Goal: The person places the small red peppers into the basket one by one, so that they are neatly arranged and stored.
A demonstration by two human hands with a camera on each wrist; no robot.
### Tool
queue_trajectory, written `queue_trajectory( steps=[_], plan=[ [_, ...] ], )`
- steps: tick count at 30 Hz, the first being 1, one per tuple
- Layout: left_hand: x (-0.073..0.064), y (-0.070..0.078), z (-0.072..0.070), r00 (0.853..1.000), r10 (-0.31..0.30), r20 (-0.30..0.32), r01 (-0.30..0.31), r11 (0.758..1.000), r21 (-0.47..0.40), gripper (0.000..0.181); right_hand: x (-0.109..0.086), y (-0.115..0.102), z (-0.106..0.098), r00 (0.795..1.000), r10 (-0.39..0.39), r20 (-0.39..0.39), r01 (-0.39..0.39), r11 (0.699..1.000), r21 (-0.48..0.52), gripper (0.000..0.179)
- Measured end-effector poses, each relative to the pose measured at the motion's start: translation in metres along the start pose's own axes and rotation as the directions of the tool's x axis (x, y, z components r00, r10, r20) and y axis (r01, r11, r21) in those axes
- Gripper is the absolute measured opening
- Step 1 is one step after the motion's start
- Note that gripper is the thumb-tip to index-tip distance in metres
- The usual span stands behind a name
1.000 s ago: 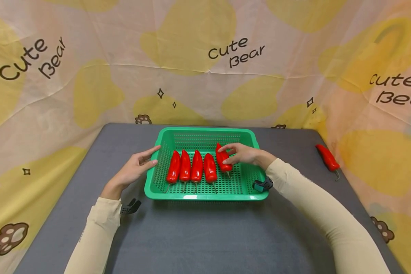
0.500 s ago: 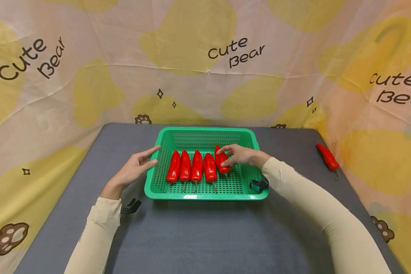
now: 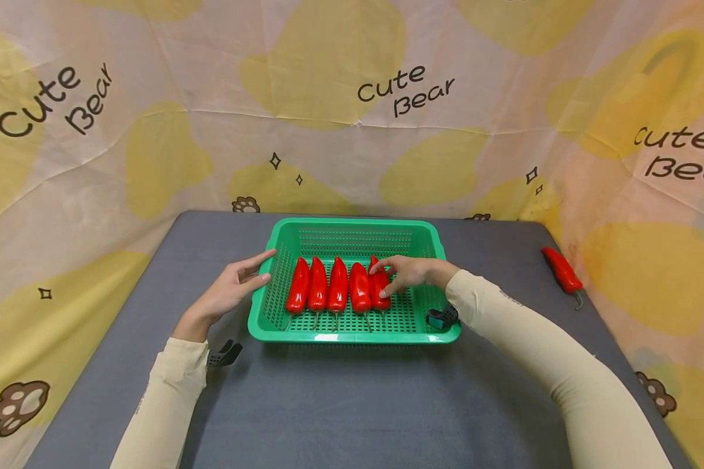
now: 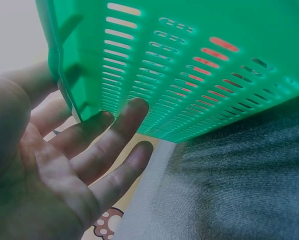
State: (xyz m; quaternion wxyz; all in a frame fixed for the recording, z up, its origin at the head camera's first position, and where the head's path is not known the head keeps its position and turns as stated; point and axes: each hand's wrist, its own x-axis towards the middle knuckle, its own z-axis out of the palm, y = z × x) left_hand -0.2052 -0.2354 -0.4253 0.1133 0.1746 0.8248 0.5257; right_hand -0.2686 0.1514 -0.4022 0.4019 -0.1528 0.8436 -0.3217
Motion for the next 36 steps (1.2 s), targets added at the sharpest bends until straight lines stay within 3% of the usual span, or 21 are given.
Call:
queue_trajectory(
  steps=[9,17,25,36],
  plan=[
    [-0.002,0.002,0.0,1.0,-0.007,0.0,0.007,1.0,0.017,0.058,-0.004,0.001,-0.003,1.0,-0.011,0.014,0.011,1.0,-0.006,0.067],
    [-0.002,0.001,0.001,1.0,0.002,0.002,-0.002,1.0,0.014,0.058,-0.01,-0.001,-0.009,0.999,-0.009,-0.038,0.009,1.0,0.004,0.069],
    [0.0,0.0,0.0,1.0,0.001,0.002,-0.001,1.0,0.02,0.058,-0.024,-0.005,-0.023,0.993,-0.089,-0.077,0.094,0.993,0.071,0.07],
    [-0.001,0.001,0.0,1.0,-0.014,0.005,0.014,1.0,0.006,0.059,-0.05,-0.001,-0.045,0.969,-0.199,-0.149,0.222,0.961,0.162,0.066]
  ],
)
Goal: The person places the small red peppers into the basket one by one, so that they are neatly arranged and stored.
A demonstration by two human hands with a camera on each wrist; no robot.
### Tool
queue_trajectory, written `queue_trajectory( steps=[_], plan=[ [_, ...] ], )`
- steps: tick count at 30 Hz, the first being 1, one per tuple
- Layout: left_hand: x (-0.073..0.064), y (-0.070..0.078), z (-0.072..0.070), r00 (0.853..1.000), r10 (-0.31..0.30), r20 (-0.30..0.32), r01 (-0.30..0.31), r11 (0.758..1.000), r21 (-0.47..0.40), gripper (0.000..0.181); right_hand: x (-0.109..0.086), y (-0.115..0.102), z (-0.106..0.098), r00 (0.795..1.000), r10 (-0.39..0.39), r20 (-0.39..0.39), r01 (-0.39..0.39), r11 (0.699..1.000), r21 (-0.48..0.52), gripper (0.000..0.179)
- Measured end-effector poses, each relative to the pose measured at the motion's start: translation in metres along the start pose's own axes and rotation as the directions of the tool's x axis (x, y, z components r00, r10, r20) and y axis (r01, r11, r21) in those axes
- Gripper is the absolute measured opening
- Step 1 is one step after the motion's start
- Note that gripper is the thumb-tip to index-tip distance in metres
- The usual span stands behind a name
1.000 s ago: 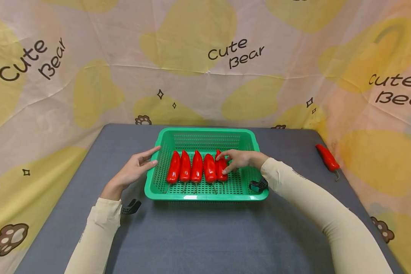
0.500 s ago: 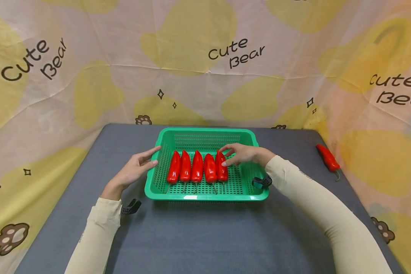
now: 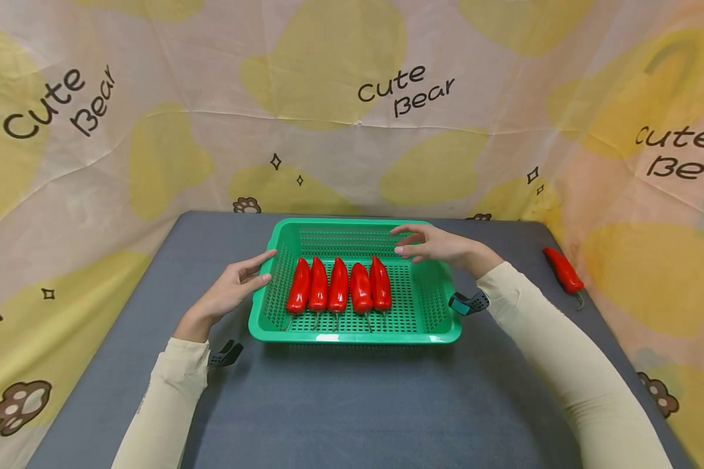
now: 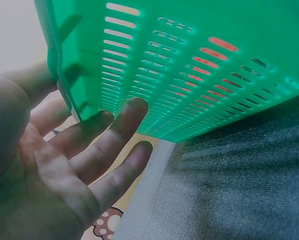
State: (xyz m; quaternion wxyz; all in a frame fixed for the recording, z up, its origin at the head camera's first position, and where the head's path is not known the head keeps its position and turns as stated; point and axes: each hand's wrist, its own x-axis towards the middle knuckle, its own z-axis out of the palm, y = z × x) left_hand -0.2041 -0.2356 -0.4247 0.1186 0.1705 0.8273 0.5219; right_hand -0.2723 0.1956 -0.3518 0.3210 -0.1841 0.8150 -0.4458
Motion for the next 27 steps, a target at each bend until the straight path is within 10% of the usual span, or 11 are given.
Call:
queue_trajectory(
  steps=[27],
  plan=[
    [-0.001,0.001,0.002,1.0,0.004,-0.003,-0.004,1.0,0.004,0.06,-0.057,0.038,-0.029,0.981,-0.089,-0.174,0.106,0.991,0.087,0.061]
  ],
)
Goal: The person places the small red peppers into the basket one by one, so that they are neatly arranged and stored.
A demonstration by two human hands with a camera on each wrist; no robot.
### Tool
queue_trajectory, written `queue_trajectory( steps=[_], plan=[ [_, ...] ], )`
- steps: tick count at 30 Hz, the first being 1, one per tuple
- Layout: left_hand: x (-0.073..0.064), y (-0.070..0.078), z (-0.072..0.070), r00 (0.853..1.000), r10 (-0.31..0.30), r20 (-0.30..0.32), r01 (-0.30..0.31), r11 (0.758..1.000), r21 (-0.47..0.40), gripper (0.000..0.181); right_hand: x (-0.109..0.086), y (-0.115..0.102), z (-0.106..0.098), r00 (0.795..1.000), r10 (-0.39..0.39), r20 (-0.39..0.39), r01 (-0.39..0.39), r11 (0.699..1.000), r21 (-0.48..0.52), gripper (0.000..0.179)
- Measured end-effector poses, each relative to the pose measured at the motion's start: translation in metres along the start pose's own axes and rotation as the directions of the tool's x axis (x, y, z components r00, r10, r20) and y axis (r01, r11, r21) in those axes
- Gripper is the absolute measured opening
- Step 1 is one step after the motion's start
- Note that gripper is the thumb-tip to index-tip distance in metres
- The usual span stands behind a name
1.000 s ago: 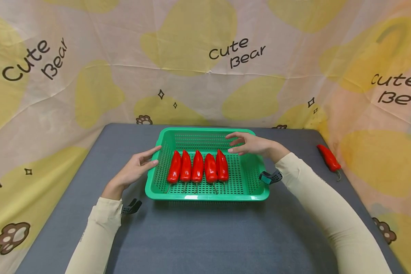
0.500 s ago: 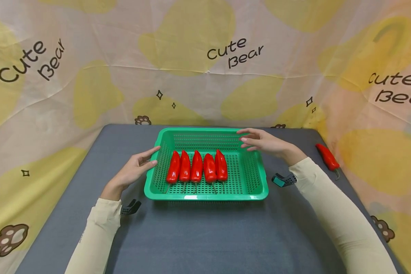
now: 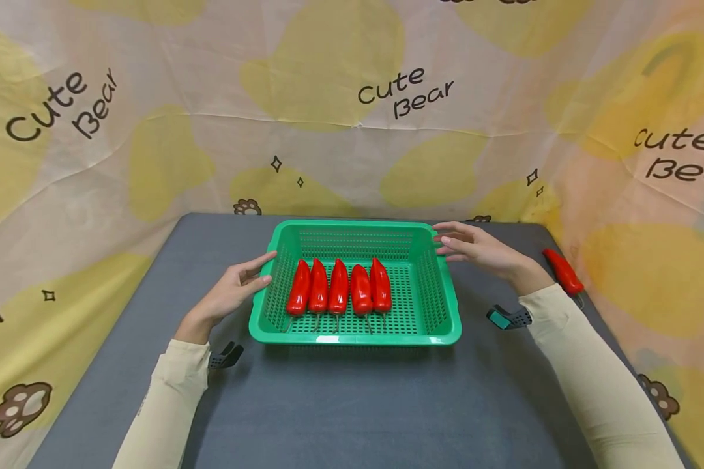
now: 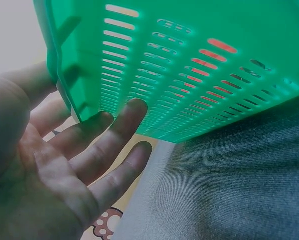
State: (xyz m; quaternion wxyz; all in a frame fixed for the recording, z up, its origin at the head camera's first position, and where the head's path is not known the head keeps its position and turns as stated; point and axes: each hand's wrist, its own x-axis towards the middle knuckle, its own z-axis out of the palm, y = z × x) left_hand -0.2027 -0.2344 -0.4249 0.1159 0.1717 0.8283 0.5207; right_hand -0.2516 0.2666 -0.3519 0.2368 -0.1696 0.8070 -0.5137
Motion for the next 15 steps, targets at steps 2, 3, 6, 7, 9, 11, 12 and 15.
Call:
queue_trajectory(
  steps=[2,3,6,7,9,11,12,15],
  plan=[
    [0.0,0.0,0.0,1.0,0.004,0.0,-0.004,1.0,-0.004,0.06,-0.004,0.002,-0.003,1.0,0.005,-0.02,-0.006,1.0,-0.02,0.059],
    [0.0,-0.001,0.0,1.0,0.007,0.001,-0.007,1.0,-0.001,0.06,-0.006,0.003,-0.006,0.999,0.01,-0.031,-0.011,1.0,-0.029,0.058],
    [0.001,-0.002,0.0,1.0,0.015,0.003,-0.015,1.0,0.006,0.059,-0.012,0.007,-0.012,0.998,0.017,-0.062,-0.021,0.998,-0.054,0.053],
    [0.001,-0.002,0.0,1.0,0.015,0.005,-0.015,1.0,0.002,0.059,-0.014,0.008,-0.014,0.997,0.02,-0.072,-0.025,0.998,-0.059,0.053],
    [0.002,-0.002,0.0,1.0,0.016,0.006,-0.016,1.0,-0.001,0.059,-0.018,0.012,-0.018,0.996,0.029,-0.087,-0.034,0.998,-0.062,0.052],
    [0.002,-0.002,0.0,1.0,0.015,0.009,-0.015,1.0,-0.01,0.059,-0.023,0.016,-0.022,0.994,0.036,-0.098,-0.043,0.997,-0.061,0.051],
    [0.002,-0.001,0.0,1.0,0.016,0.008,-0.016,1.0,-0.011,0.059,-0.024,0.018,-0.024,0.994,0.041,-0.104,-0.047,0.997,-0.062,0.052],
    [0.001,-0.001,0.0,1.0,0.012,0.006,-0.012,1.0,-0.011,0.059,-0.029,0.025,-0.03,0.991,0.054,-0.122,-0.063,0.996,-0.067,0.053]
  ],
)
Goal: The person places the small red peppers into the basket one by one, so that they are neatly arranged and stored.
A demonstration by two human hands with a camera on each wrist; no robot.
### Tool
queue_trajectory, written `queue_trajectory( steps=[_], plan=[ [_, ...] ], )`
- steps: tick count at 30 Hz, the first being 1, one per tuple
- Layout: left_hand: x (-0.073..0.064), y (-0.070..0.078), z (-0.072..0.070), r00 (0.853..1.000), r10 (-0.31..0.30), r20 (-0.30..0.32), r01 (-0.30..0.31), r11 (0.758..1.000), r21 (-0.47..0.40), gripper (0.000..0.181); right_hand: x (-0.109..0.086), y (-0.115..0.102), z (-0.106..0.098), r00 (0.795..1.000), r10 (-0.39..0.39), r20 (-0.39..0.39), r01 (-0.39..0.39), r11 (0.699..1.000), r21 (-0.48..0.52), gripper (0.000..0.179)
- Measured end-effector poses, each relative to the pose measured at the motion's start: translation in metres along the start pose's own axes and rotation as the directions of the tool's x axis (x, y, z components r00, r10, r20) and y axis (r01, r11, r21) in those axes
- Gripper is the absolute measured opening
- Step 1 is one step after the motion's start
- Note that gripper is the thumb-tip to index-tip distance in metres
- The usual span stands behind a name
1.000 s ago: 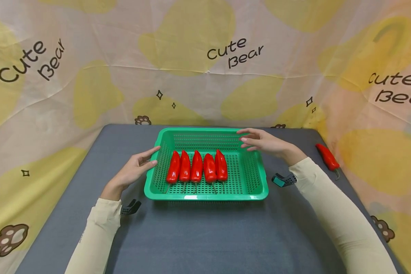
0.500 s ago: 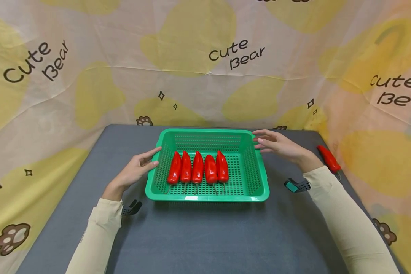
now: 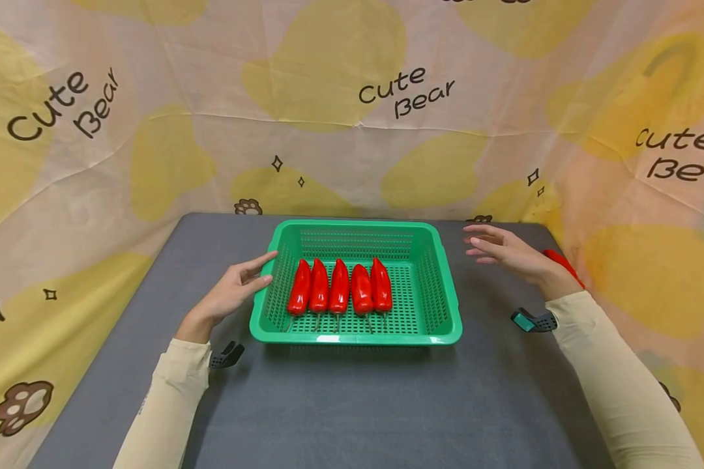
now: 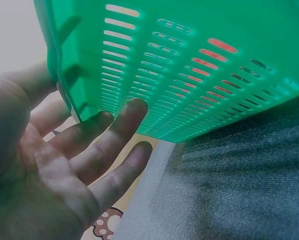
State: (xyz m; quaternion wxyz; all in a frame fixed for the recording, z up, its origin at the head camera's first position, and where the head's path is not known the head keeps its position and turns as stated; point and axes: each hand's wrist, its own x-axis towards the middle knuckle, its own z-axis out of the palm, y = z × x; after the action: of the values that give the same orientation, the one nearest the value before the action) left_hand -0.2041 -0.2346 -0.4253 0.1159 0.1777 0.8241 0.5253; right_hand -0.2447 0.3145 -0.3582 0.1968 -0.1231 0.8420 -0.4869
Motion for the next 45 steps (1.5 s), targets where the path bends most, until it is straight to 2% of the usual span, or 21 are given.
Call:
queue_trajectory(
  steps=[11,19,27,37,43,45],
  plan=[
    [0.002,-0.002,0.0,1.0,0.001,-0.008,-0.001,1.0,0.024,0.058,-0.012,0.027,-0.018,0.998,0.04,-0.049,-0.04,0.999,0.0,0.06],
    [0.0,-0.001,0.0,1.0,-0.016,-0.012,0.016,1.0,-0.002,0.059,-0.022,0.045,-0.032,0.994,0.088,-0.064,-0.087,0.996,0.009,0.061],
    [-0.001,-0.001,-0.001,1.0,-0.013,-0.01,0.013,1.0,-0.005,0.059,-0.03,0.061,-0.046,0.993,0.064,-0.099,-0.062,0.998,0.019,0.051],
    [0.0,0.0,-0.001,1.0,-0.015,-0.006,0.015,1.0,-0.002,0.059,-0.041,0.073,-0.064,0.984,0.095,-0.149,-0.094,0.995,0.012,0.037],
    [0.0,0.001,0.0,1.0,-0.019,-0.004,0.019,1.0,-0.003,0.059,-0.051,0.077,-0.075,0.969,0.169,-0.179,-0.178,0.984,-0.031,0.048],
    [-0.001,0.001,0.0,1.0,-0.018,0.0,0.018,1.0,-0.005,0.059,-0.054,0.079,-0.078,0.963,0.19,-0.191,-0.2,0.979,-0.035,0.046]
  ],
)
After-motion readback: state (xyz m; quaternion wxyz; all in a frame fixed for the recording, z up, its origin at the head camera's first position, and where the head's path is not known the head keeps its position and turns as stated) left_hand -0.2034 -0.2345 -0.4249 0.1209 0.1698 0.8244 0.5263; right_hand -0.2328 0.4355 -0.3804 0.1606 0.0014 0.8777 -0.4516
